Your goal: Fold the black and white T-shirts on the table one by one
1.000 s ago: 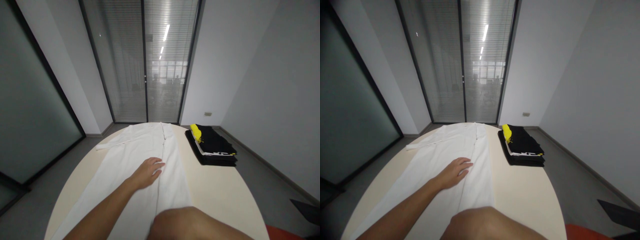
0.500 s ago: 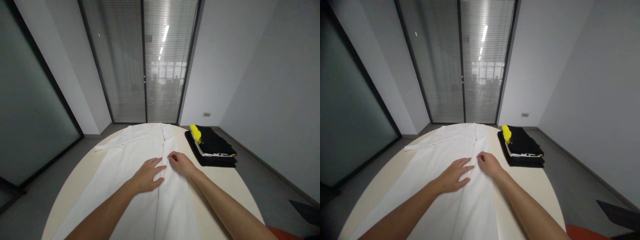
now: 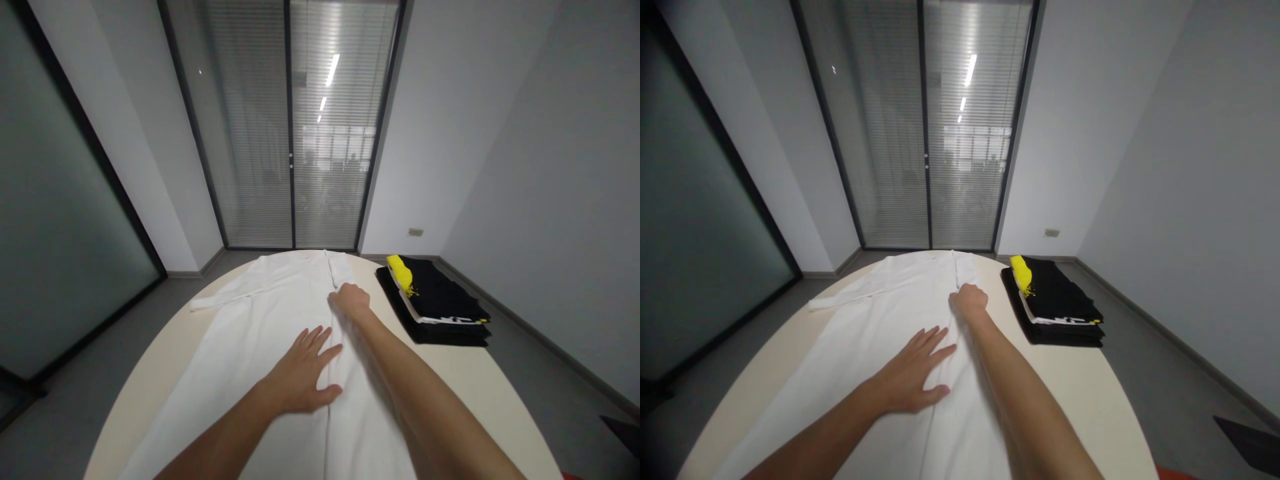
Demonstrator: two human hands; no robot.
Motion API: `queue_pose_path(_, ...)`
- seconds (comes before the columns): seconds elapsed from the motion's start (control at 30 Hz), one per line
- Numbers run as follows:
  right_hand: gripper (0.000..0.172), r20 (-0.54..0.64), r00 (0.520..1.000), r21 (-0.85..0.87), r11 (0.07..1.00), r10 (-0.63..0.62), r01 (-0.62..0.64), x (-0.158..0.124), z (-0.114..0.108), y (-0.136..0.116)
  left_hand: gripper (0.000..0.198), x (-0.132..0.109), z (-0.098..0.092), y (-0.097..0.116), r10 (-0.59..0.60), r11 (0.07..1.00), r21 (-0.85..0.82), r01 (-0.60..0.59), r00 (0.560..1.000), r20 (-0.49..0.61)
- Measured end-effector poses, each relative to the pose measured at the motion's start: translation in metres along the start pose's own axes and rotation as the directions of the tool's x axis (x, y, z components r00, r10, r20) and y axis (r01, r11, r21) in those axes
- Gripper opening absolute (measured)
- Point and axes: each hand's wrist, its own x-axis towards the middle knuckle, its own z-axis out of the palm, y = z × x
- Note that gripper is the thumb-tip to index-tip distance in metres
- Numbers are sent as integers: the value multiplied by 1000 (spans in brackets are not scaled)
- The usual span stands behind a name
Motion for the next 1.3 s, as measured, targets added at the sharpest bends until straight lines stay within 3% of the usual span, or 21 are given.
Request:
queue_pose_path(0.17, 46, -56, 998, 10, 1000, -2, 3, 7, -4, -8, 78, 0, 2, 0, 12, 1000, -5, -12, 999, -43)
queue_pose_path(0.27, 44, -73, 988, 23, 990, -137, 139, 8, -5, -12, 74, 0, 6, -1, 15, 1000, -10, -17, 991, -130)
queue_pose_path(0.37, 40, -9, 970, 26, 970, -241, 241, 5, 1, -13, 58, 2, 9, -1, -6, 1000, -23, 0, 967, -254)
queue_pose_path(0.57, 56, -9, 974, -16, 974, -228, 228, -4, 14, -11, 43, 6, 10, 1, 5, 999, -44, -21, 943, -332)
queue_pose_path(0.8, 34, -12, 976, 4, 976, -220, 220, -2, 17, -13, 20, 11, 11, 3, 119, 984, -91, -156, 940, -320)
queue_pose_path(1.0, 37, -89, 955, 43, 957, -281, 286, -3, 23, -13, 22, 9, 4, 2, 69, 978, -142, -150, 886, -458)
queue_pose_path(1.17, 33, -73, 899, 36, 899, -432, 436, -6, 25, -2, 21, 1, -5, -3, 69, 989, -108, -102, 959, -274)
queue_pose_path(1.3, 32, -54, 857, 39, 856, -513, 515, -11, 21, 12, 30, -6, -11, -2, 157, 974, -128, -185, 967, -202)
